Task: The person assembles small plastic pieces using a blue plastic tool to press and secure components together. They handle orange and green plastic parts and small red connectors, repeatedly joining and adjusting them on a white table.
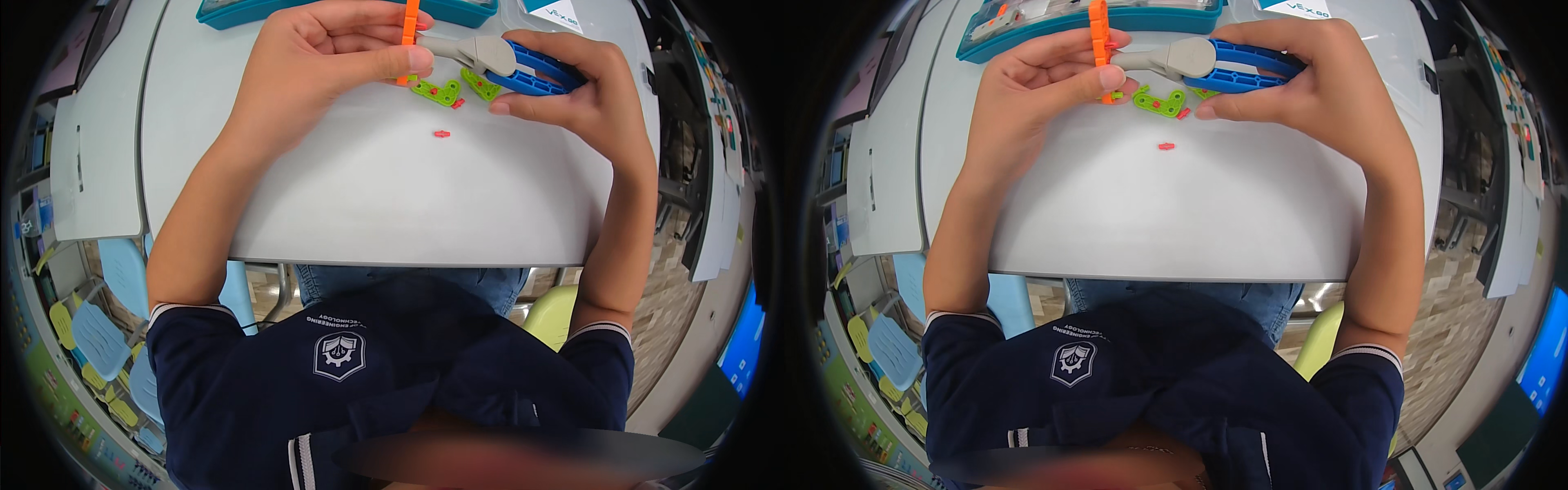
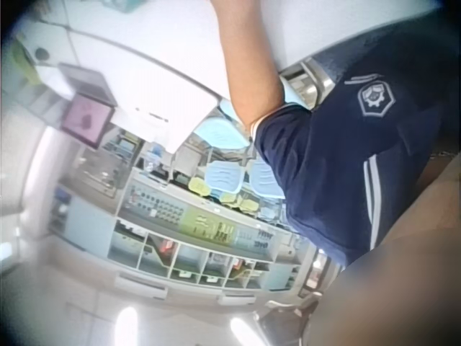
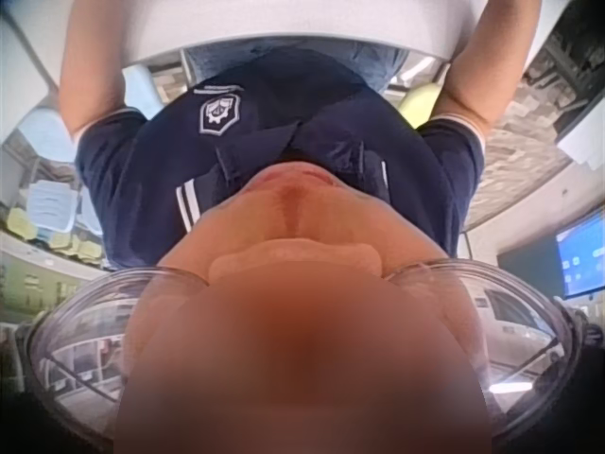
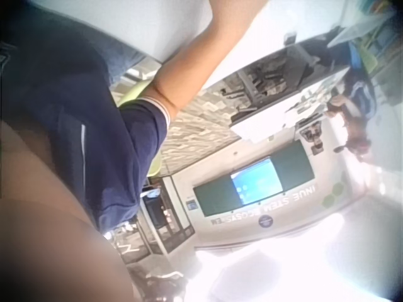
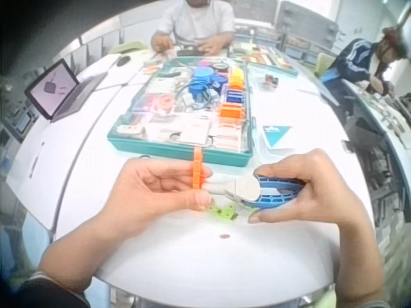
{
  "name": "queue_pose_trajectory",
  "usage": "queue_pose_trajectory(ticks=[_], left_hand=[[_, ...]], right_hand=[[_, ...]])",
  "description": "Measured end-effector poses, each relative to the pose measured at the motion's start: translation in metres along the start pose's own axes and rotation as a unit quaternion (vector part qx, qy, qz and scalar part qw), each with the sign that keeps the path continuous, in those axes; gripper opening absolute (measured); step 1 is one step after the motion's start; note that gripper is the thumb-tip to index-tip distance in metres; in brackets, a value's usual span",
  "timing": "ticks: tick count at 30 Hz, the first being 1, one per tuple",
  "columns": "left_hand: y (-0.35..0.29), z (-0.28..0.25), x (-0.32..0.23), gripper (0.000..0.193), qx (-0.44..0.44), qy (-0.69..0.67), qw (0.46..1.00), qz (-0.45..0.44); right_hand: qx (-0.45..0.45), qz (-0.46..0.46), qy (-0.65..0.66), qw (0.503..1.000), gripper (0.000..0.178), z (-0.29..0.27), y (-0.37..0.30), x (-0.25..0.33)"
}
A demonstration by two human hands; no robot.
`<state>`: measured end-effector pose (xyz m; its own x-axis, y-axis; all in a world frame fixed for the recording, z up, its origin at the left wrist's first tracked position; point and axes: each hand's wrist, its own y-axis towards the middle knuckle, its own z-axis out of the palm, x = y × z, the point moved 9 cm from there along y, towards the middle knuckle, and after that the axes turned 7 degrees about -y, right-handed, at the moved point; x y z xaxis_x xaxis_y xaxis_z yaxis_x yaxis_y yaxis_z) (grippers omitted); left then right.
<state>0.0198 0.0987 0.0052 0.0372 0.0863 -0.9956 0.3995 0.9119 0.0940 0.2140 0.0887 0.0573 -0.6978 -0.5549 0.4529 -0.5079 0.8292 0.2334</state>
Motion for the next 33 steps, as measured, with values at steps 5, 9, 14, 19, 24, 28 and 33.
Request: queue_pose_trajectory(ticks=[5, 9, 14, 19, 24, 28, 33], left_hand=[[-0.004, 0.000, -0.009, 0.035, 0.002, 0.060, 0.997, 0.056], [0.001, -0.010, -0.023, 0.031, -0.007, 0.071, 0.996, 0.054], [0.006, -0.011, -0.015, 0.031, -0.020, 0.034, 0.999, 0.019], [0.005, -0.003, 0.003, 0.034, 0.007, 0.049, 0.999, 0.016], [0.007, -0.004, 0.005, 0.034, 0.016, 0.031, 0.999, 0.015], [0.007, -0.004, 0.007, 0.034, 0.010, 0.028, 1.000, 0.009], [0.007, -0.003, 0.010, 0.034, 0.011, 0.014, 1.000, -0.011]], right_hand=[[0.073, 0.088, 0.084, 0.990, 0.058, 0.008, -0.009, -0.022], [0.082, 0.089, 0.052, 0.991, 0.057, -0.006, -0.006, -0.032], [0.011, 0.150, 0.071, 0.986, 0.060, -0.033, -0.005, -0.056], [0.053, 0.107, -0.022, 0.993, 0.054, -0.005, -0.010, -0.049], [0.058, 0.075, -0.056, 0.994, 0.055, 0.005, -0.005, -0.034], [0.060, 0.058, -0.074, 0.994, 0.053, 0.004, -0.003, -0.026], [0.054, 0.034, -0.075, 0.995, 0.052, 0.005, -0.003, -0.024]])
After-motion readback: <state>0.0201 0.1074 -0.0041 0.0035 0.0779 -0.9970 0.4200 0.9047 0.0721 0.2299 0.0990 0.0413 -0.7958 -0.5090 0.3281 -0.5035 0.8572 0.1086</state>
